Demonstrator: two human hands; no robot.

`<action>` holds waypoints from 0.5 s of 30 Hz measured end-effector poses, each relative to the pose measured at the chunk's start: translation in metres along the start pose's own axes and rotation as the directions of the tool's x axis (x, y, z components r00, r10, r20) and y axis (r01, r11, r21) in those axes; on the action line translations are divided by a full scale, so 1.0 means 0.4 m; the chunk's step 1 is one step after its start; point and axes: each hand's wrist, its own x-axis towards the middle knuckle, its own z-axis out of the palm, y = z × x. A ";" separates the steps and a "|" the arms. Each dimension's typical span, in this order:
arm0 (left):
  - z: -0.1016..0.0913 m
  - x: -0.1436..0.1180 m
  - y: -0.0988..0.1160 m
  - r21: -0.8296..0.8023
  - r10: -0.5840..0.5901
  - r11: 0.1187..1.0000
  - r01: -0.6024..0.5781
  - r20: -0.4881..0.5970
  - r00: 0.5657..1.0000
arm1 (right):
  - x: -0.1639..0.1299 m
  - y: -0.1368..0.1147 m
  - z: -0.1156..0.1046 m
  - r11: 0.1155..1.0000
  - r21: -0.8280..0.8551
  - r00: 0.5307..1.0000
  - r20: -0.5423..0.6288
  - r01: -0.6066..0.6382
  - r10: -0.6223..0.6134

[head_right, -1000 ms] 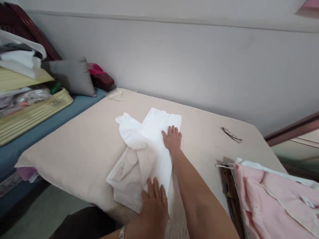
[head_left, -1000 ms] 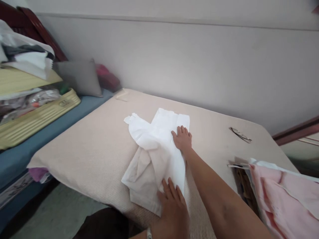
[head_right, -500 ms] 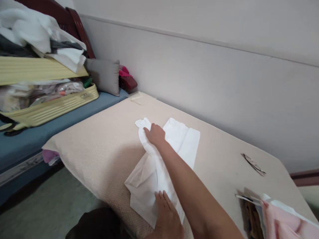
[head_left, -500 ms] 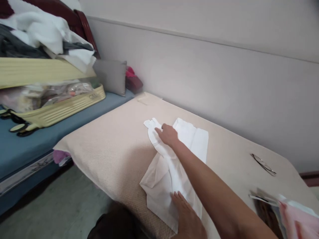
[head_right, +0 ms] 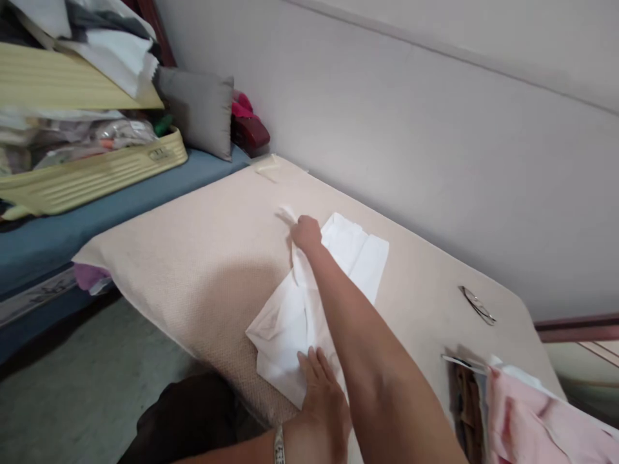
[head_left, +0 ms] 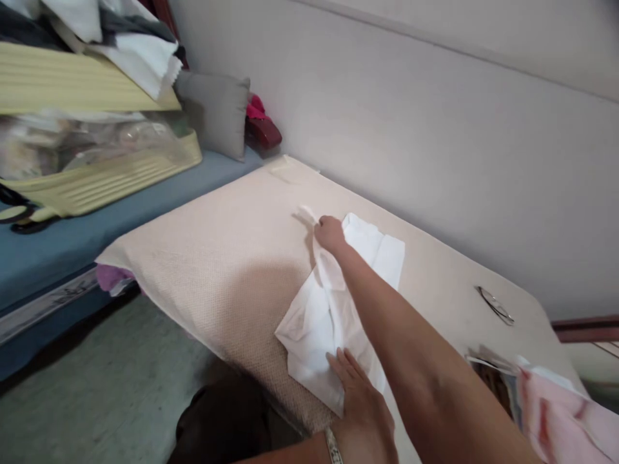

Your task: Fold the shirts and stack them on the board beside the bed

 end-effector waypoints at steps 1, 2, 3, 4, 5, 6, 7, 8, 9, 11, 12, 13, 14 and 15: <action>-0.008 -0.006 0.000 0.039 0.005 0.999 -0.005 0.019 1.000 | 0.004 0.030 -0.027 1.000 0.031 0.998 -0.061 0.005 -0.003; -0.015 -0.012 -0.001 0.050 0.028 0.998 -0.029 0.021 0.999 | 0.006 0.061 -0.054 0.996 0.089 0.991 -0.137 0.021 -0.009; -0.022 -0.018 -0.004 0.042 0.054 0.998 -0.054 0.007 0.999 | 0.007 0.091 -0.080 0.982 0.180 0.976 -0.220 0.048 -0.007; -0.030 -0.024 -0.007 0.042 0.070 0.997 -0.070 -0.009 0.997 | 0.007 0.120 -0.104 0.955 0.284 0.955 -0.296 0.083 0.005; -0.039 -0.030 -0.009 0.059 0.082 0.995 -0.081 -0.014 0.997 | 0.005 0.148 -0.125 0.913 0.391 0.933 -0.358 0.120 0.031; -0.049 -0.036 -0.009 0.095 0.089 0.992 -0.088 0.001 0.996 | 0.002 0.173 -0.144 0.861 0.486 0.915 -0.398 0.151 0.064; -0.061 -0.043 -0.008 0.145 0.096 0.984 -0.099 0.034 0.995 | -0.002 0.196 -0.159 0.810 0.562 0.903 -0.417 0.168 0.102; -0.073 -0.048 -0.006 0.203 0.104 0.972 -0.118 0.076 0.992 | -0.007 0.215 -0.172 0.760 0.625 0.894 -0.426 0.177 0.142; -0.085 -0.054 -0.004 0.255 0.115 0.956 -0.142 0.119 0.986 | -0.011 0.231 -0.182 0.712 0.678 0.884 -0.429 0.180 0.185; -0.102 -0.059 0.001 0.317 0.138 0.929 -0.191 0.183 0.973 | -0.019 0.255 -0.196 0.613 0.772 0.871 -0.406 0.166 0.276; -0.105 -0.059 0.002 0.323 0.148 0.924 -0.204 0.191 0.970 | -0.021 0.265 -0.200 0.567 0.809 0.868 -0.384 0.153 0.314; -0.104 -0.056 0.002 0.314 0.151 0.927 -0.203 0.182 0.972 | -0.022 0.274 -0.202 0.528 0.838 0.869 -0.359 0.139 0.341; -0.097 -0.050 0.003 0.292 0.143 0.938 -0.187 0.166 0.976 | -0.023 0.284 -0.202 0.497 0.859 0.872 -0.333 0.123 0.360; -0.086 -0.042 0.003 0.262 0.121 0.952 -0.158 0.153 0.981 | -0.023 0.296 -0.199 0.474 0.874 0.874 -0.311 0.109 0.372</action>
